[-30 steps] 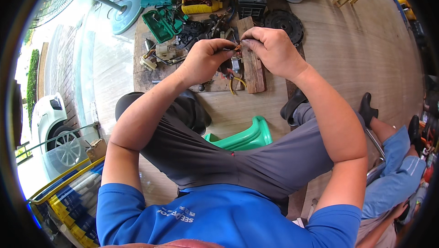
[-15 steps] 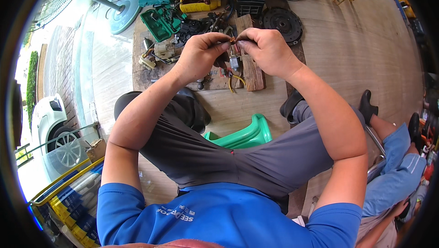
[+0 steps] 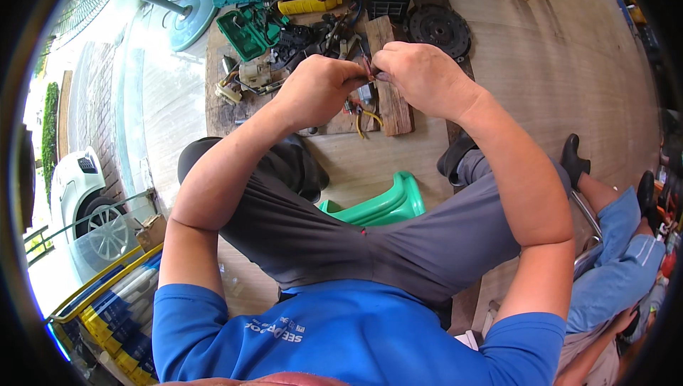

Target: The person sits on a low stool and works on a small electronic component with wires. They use pliers to strip wire insulation and manipulate the wires and component with their hands. The person continues to adjust and connect wires throughout the clip.

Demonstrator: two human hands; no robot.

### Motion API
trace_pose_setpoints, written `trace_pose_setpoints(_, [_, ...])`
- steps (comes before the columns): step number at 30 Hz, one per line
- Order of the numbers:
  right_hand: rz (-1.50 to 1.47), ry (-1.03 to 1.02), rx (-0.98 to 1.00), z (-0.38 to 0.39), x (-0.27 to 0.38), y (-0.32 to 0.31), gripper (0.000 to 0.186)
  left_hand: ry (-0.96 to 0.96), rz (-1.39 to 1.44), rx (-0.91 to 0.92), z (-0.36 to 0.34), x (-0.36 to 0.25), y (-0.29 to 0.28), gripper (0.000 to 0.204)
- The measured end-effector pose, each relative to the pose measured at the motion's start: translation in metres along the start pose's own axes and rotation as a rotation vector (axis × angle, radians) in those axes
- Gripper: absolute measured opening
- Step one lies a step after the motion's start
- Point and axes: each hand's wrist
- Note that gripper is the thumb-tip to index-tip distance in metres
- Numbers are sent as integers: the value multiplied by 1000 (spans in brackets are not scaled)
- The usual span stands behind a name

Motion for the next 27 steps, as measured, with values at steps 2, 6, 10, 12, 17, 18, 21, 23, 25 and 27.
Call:
trace_pose_setpoints(2, [-40,-40,17,-2,-1,0,10,56,-64,87,1,0,-5,18])
trace_pose_setpoints(6, [-276,51,58,-4,-1,0,11,127,134,148,0,12,-10,18])
trace_pose_setpoints(10, [-619,277,121,-5,0,2,13,85,379,86,1,18,-12,16])
trace_pose_setpoints(12, [-716,342,114,-6,3,3,14,20,482,12,1,19,-12,16])
trace_pose_setpoints(17, [-765,422,51,-9,9,13,14,-60,418,-231,1,7,-9,16])
trace_pose_setpoints(18, [-777,415,21,-10,9,16,14,-36,324,-266,-1,6,-8,15])
trace_pose_setpoints(21, [-767,499,46,-13,12,16,14,32,49,-365,-5,4,-3,14])
trace_pose_setpoints(23, [-643,468,29,-15,13,12,14,100,-128,-329,-9,14,-1,13])
trace_pose_setpoints(25, [-430,345,-9,-14,9,11,14,134,-278,-246,-11,16,1,12])
trace_pose_setpoints(27, [-129,128,-65,-10,-4,12,14,135,-400,-119,-11,12,1,11])
Point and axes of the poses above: each hand's wrist, its own z-axis away from the middle knuckle, its own y-axis out of the palm, x = y × z, and after that the axes turned 12 degrees about z, right-handed
